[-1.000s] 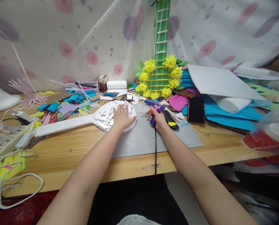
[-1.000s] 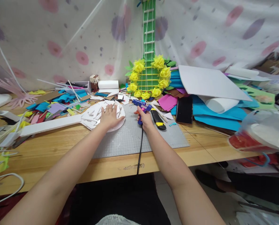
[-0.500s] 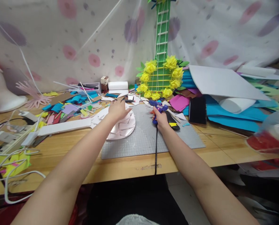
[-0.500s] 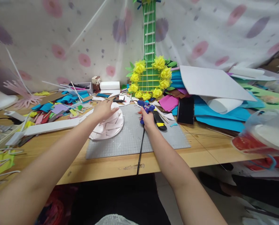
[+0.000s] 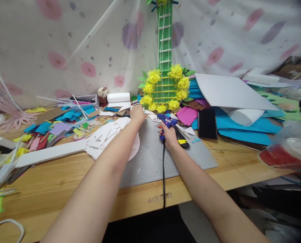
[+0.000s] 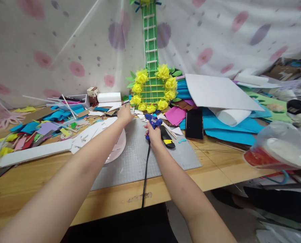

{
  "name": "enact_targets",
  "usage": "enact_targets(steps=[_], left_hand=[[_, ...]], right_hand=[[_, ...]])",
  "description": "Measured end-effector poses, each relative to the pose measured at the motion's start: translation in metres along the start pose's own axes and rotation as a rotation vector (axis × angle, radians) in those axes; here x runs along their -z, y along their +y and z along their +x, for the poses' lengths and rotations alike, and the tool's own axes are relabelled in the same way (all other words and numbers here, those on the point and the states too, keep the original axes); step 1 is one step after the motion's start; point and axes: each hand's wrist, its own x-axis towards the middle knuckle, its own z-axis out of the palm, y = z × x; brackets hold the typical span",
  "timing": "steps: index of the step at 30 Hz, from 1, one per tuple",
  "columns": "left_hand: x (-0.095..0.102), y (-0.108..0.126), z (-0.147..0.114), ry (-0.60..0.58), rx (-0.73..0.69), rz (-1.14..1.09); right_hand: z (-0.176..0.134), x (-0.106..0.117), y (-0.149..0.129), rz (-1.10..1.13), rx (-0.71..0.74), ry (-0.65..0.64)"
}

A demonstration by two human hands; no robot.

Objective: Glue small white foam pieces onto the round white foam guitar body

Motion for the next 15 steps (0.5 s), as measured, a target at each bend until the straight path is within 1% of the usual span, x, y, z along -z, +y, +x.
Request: enact_targets(steps=[3, 7, 10, 13, 15], left_hand=[[-0.010, 0.001, 0.011, -0.012, 0.027, -0.003], [-0.016, 0.003, 0.019, 0.000, 0.049, -0.013], [-0.016, 0.004, 0.020, 0.010, 0.129, -0.112], [-0.013, 0.002, 0.020, -0.021, 0.224, -0.233], [-0.009, 0.001, 0.021, -0.020, 0.237, -0.358]], right_hand=[[0.001, -0.002, -0.001, 0.024, -0.017, 0.007], [0.000, -0.006, -0.003, 0.029, -0.037, -0.004], [-0.001, -0.008, -0.003, 0.029, -0.034, -0.003], [-0.001, -0.009, -0.003, 0.045, -0.026, 0.003], [-0.001, -0.008, -0.004, 0.064, -0.025, 0.004]])
